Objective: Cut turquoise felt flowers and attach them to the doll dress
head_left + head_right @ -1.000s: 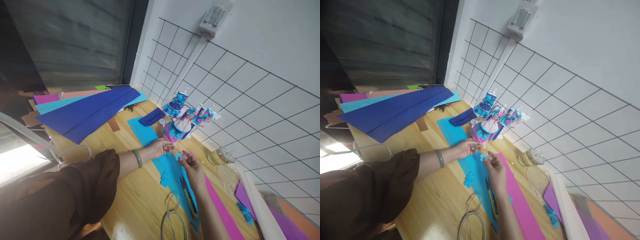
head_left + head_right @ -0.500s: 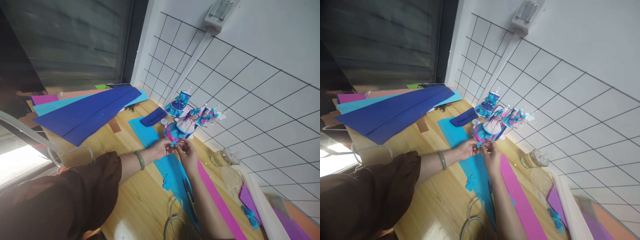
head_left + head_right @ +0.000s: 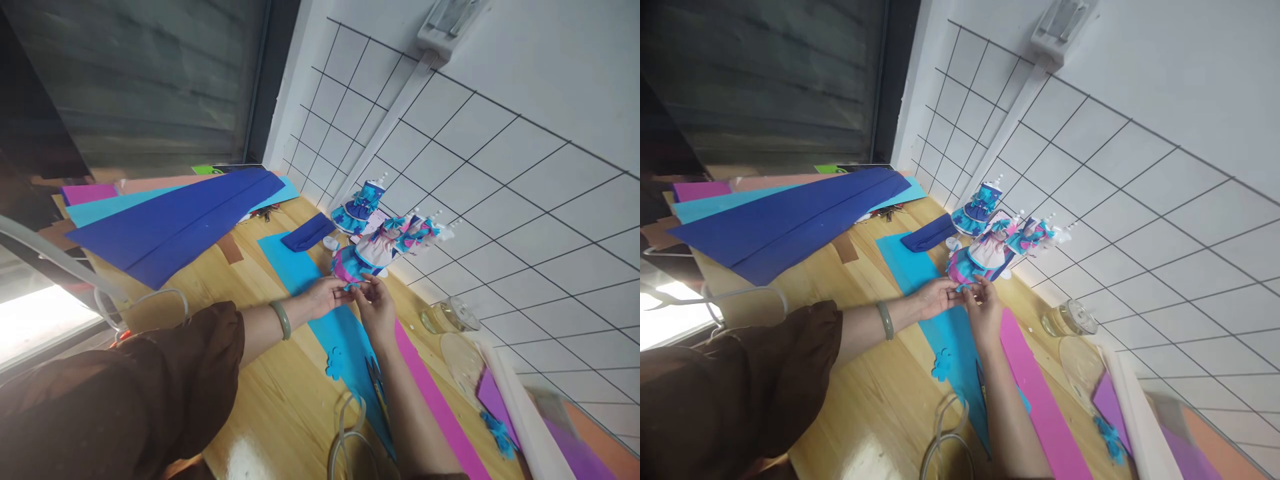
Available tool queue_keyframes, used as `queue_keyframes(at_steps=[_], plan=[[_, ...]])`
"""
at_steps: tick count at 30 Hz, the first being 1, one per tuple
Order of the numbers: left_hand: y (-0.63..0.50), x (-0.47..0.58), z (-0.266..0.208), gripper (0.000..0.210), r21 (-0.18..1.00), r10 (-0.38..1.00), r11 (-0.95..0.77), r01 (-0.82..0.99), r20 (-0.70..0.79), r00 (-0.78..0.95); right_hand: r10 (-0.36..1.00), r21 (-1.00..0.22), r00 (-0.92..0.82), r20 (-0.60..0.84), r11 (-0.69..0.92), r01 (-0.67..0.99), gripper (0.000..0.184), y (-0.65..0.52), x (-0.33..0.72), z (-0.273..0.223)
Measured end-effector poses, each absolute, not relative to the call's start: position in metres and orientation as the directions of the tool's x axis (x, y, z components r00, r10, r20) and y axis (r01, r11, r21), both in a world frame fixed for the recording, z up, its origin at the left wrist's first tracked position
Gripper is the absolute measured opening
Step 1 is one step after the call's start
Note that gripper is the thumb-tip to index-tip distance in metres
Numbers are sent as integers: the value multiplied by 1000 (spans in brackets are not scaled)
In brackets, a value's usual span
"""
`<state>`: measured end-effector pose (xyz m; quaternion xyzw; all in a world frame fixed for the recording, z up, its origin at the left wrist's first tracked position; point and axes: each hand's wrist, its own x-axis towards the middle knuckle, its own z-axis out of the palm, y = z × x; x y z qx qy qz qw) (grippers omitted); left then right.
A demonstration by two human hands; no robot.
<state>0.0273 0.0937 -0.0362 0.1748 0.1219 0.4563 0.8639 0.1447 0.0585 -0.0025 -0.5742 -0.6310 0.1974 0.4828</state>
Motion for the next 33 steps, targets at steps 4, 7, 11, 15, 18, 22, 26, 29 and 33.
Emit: queue_keyframes(at_steps=[4, 7, 11, 15, 18, 22, 26, 29, 33], plan=[[91, 26, -32, 18, 393, 828, 531, -751, -51, 559, 918, -809, 138, 373, 249, 532, 37, 60, 144, -1], [90, 25, -31, 17, 374, 821, 542, -752, -48, 568, 916, -809, 154, 369, 235, 539, 38, 60, 144, 0], [92, 25, -32, 12, 346, 796, 589, -730, -92, 598, 916, -802, 152, 372, 234, 549, 40, 60, 143, 1], [94, 26, -34, 11, 337, 792, 597, -728, -107, 601, 914, -795, 148, 376, 237, 559, 38, 59, 142, 1], [94, 26, -35, 10, 336, 793, 596, -729, -102, 601, 914, -792, 153, 375, 230, 565, 38, 60, 142, 1], [92, 25, -34, 10, 343, 790, 597, -725, -91, 607, 914, -798, 173, 366, 213, 564, 39, 62, 141, 2], [92, 25, -34, 9, 351, 794, 592, -725, -103, 599, 918, -807, 184, 352, 198, 557, 41, 63, 139, 4], [93, 25, -35, 7, 362, 794, 590, -722, -101, 599, 919, -808, 189, 347, 191, 557, 40, 62, 137, 6], [93, 25, -38, 8, 379, 795, 582, -720, -78, 602, 913, -793, 186, 362, 197, 577, 40, 64, 139, 5]])
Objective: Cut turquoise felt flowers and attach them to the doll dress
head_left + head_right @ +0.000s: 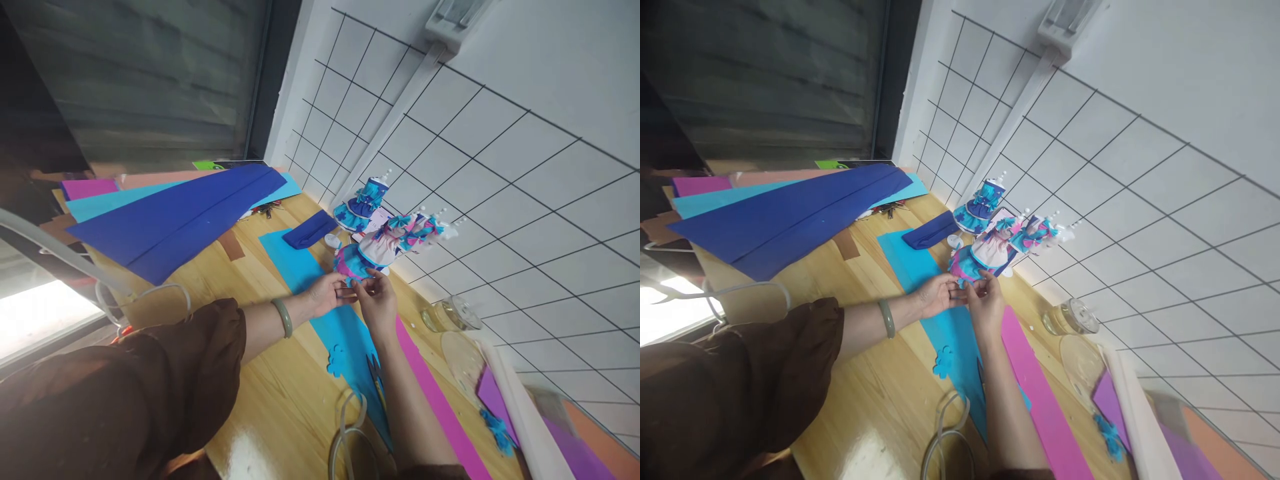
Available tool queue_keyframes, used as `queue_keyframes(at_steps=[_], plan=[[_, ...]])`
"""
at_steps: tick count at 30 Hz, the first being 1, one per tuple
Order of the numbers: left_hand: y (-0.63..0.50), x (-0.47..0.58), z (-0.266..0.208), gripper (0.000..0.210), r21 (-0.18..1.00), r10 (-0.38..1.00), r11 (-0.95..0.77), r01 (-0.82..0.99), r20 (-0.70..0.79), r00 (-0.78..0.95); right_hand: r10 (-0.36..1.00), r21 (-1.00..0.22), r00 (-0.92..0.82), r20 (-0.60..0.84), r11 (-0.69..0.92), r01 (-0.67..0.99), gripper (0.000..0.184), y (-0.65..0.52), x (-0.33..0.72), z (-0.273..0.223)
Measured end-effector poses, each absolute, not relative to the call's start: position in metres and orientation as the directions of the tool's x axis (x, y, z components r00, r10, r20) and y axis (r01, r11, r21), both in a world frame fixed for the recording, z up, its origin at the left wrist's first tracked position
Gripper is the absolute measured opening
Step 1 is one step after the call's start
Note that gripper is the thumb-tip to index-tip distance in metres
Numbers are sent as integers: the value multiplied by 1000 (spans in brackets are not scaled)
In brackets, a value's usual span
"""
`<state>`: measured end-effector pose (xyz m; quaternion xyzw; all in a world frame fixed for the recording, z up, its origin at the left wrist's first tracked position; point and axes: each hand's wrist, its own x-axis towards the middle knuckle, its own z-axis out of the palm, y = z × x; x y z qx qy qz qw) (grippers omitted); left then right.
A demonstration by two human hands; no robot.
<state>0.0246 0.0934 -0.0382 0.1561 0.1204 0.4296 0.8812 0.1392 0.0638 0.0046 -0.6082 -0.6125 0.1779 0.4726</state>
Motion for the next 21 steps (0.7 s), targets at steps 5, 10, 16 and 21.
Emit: queue_keyframes(at_steps=[5, 10, 16, 21], plan=[[94, 26, -42, 8, 473, 802, 549, -689, -64, 594, 900, -787, 207, 385, 203, 582, 41, 68, 145, -1], [94, 27, -45, 17, 542, 823, 496, -678, -45, 566, 918, -825, 168, 359, 228, 516, 42, 65, 146, 3], [96, 26, -47, 25, 552, 813, 483, -680, 7, 583, 929, -832, 151, 338, 219, 510, 40, 54, 156, 5], [97, 28, -48, 23, 555, 827, 472, -685, -9, 562, 941, -839, 143, 306, 195, 507, 40, 49, 164, -3]])
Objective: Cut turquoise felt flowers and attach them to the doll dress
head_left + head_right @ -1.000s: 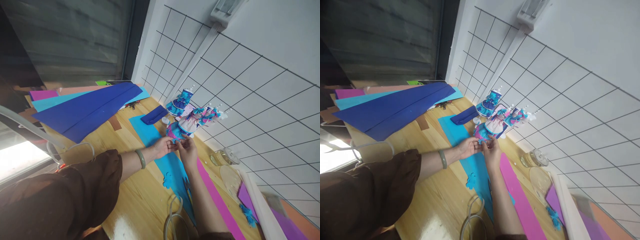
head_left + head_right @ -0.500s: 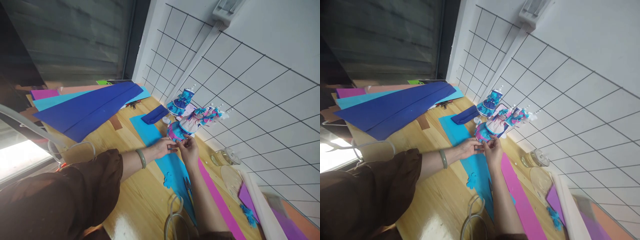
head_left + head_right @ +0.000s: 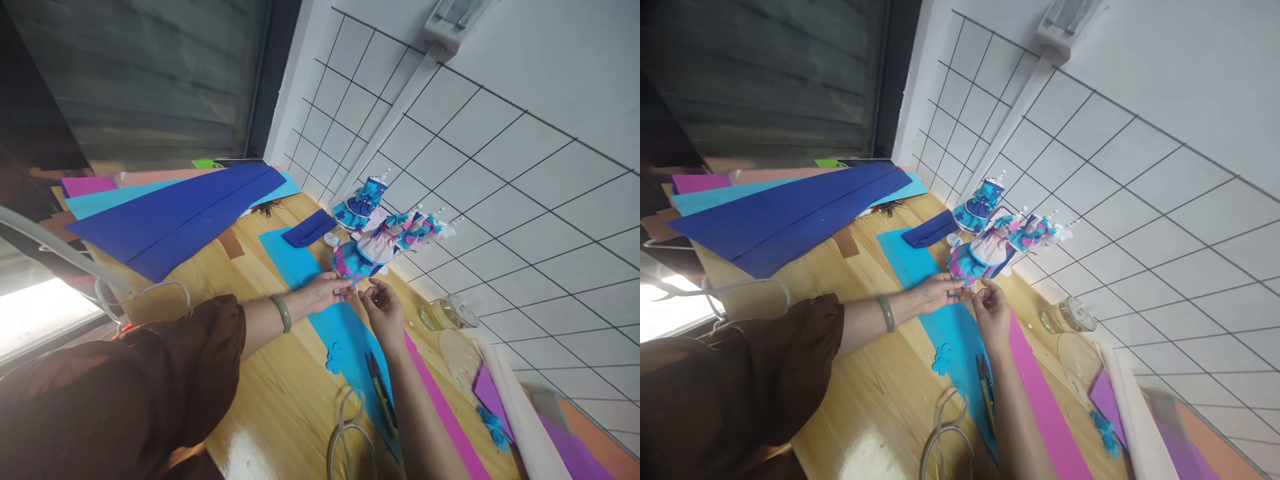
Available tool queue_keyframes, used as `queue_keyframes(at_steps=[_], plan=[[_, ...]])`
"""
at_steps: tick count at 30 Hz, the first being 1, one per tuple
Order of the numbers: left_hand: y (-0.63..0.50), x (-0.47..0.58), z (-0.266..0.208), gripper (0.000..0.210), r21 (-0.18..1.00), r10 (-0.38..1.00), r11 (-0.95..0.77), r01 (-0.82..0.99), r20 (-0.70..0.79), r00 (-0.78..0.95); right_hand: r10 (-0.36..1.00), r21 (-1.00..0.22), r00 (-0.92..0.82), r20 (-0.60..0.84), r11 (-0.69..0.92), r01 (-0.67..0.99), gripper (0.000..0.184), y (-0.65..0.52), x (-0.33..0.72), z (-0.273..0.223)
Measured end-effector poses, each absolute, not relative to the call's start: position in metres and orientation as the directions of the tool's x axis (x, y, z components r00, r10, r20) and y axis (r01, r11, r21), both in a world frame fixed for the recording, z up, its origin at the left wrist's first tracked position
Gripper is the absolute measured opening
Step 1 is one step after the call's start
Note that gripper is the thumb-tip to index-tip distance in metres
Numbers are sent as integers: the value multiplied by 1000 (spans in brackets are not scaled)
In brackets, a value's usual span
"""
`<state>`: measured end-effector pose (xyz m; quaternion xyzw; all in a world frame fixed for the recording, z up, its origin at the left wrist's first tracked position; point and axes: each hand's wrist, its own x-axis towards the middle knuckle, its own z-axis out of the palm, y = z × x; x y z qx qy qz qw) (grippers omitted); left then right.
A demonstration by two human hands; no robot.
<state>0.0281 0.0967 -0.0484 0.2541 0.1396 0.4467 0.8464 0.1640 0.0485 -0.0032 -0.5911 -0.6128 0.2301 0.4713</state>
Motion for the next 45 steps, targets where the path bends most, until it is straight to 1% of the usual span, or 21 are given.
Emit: queue_keyframes(at_steps=[4, 8, 11, 14, 15, 17, 19, 21, 23, 25, 28, 32, 39, 45], plan=[[97, 29, -49, 24, 564, 829, 459, -686, 7, 560, 948, -853, 137, 287, 187, 488, 39, 45, 167, -2], [97, 28, -50, 24, 566, 821, 460, -684, 24, 571, 942, -869, 148, 300, 206, 451, 36, 42, 169, 10], [96, 29, -51, 29, 565, 815, 467, -680, 24, 579, 916, -876, 205, 345, 236, 421, 37, 44, 173, 28], [96, 29, -50, 32, 578, 811, 477, -662, 1, 585, 855, -858, 290, 429, 285, 428, 37, 54, 178, 51], [97, 30, -50, 33, 581, 812, 480, -657, -11, 584, 822, -839, 313, 475, 317, 442, 37, 59, 178, 60], [97, 30, -50, 34, 580, 813, 487, -653, -27, 582, 757, -776, 305, 578, 393, 494, 35, 70, 177, 81], [98, 31, -52, 35, 567, 815, 489, -663, -26, 579, 712, -690, 244, 658, 442, 573, 35, 80, 172, 103], [99, 32, -53, 35, 547, 822, 486, -682, -22, 569, 698, -600, 157, 699, 452, 660, 38, 89, 165, 123], [99, 32, -53, 35, 530, 827, 488, -694, -25, 562, 732, -511, 44, 680, 430, 744, 39, 96, 158, 141], [99, 32, -53, 35, 521, 828, 490, -699, -29, 559, 774, -443, -47, 632, 410, 797, 38, 103, 152, 152], [98, 32, -52, 37, 517, 822, 490, -702, -5, 570, 806, -394, -122, 579, 408, 823, 35, 111, 149, 157], [98, 31, -54, 40, 526, 808, 482, -700, 42, 588, 800, -394, -109, 590, 403, 826, 30, 116, 151, 156], [99, 34, -58, 33, 504, 820, 479, -719, 36, 572, 809, -434, -27, 588, 343, 833, 27, 113, 149, 161], [101, 33, -55, 24, 520, 817, 509, -686, -41, 575, 795, -481, 28, 606, 338, 809, 26, 120, 157, 157]])
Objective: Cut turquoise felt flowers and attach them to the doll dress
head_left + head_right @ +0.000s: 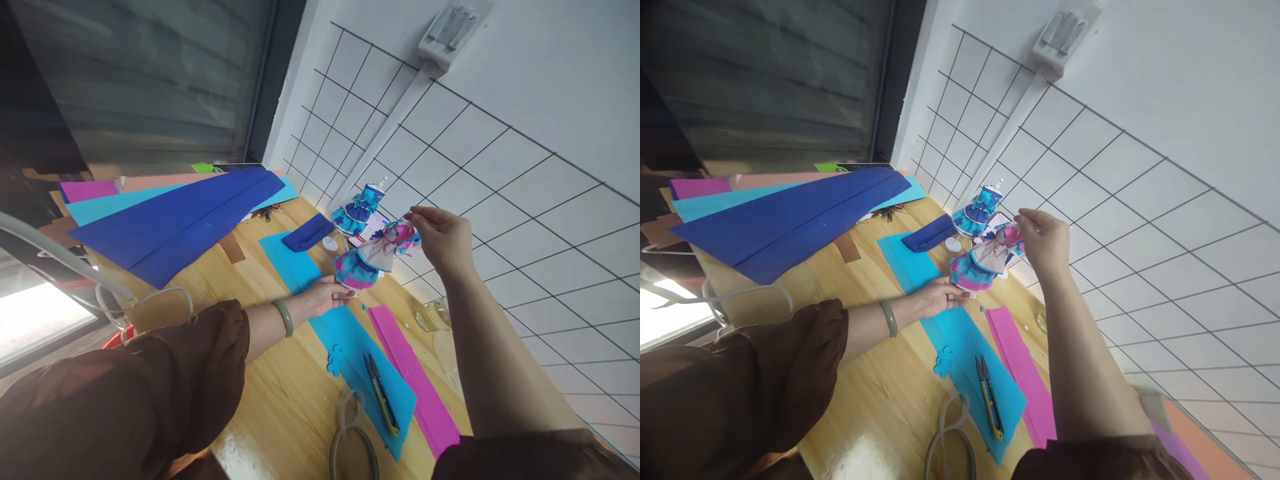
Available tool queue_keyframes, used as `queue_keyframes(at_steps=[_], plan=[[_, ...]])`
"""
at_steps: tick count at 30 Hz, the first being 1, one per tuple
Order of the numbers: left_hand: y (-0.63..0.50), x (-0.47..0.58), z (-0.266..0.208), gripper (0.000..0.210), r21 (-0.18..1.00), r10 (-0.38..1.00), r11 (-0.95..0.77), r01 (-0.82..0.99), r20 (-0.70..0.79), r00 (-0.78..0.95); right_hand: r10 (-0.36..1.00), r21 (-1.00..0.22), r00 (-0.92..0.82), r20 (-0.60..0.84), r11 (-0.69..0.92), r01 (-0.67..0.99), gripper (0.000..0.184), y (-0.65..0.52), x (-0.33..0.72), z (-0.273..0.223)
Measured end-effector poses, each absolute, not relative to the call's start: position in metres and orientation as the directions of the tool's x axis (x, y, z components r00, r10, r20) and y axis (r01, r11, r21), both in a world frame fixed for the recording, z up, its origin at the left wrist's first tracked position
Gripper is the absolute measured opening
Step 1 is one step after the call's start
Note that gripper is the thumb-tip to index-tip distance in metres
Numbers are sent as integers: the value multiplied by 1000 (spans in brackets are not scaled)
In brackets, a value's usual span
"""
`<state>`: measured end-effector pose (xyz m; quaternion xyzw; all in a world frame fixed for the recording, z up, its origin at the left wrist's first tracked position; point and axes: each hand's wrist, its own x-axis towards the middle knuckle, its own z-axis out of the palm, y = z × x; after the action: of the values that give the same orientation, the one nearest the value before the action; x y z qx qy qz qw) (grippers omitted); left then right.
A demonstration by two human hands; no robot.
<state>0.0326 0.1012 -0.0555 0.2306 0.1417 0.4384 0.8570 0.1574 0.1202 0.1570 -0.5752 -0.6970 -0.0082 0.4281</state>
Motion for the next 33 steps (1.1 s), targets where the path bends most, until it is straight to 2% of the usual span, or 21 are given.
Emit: queue_keyframes(at_steps=[16, 25, 33], plan=[[100, 28, -49, 11, 496, 827, 520, -695, -88, 555, 764, -547, 145, 629, 302, 781, 22, 120, 154, 158], [99, 27, -46, 8, 478, 826, 526, -703, -89, 557, 765, -540, 118, 634, 328, 775, 24, 118, 150, 155], [97, 22, -39, 8, 470, 844, 516, -716, -139, 518, 771, -469, 23, 636, 363, 805, 35, 118, 153, 151]])
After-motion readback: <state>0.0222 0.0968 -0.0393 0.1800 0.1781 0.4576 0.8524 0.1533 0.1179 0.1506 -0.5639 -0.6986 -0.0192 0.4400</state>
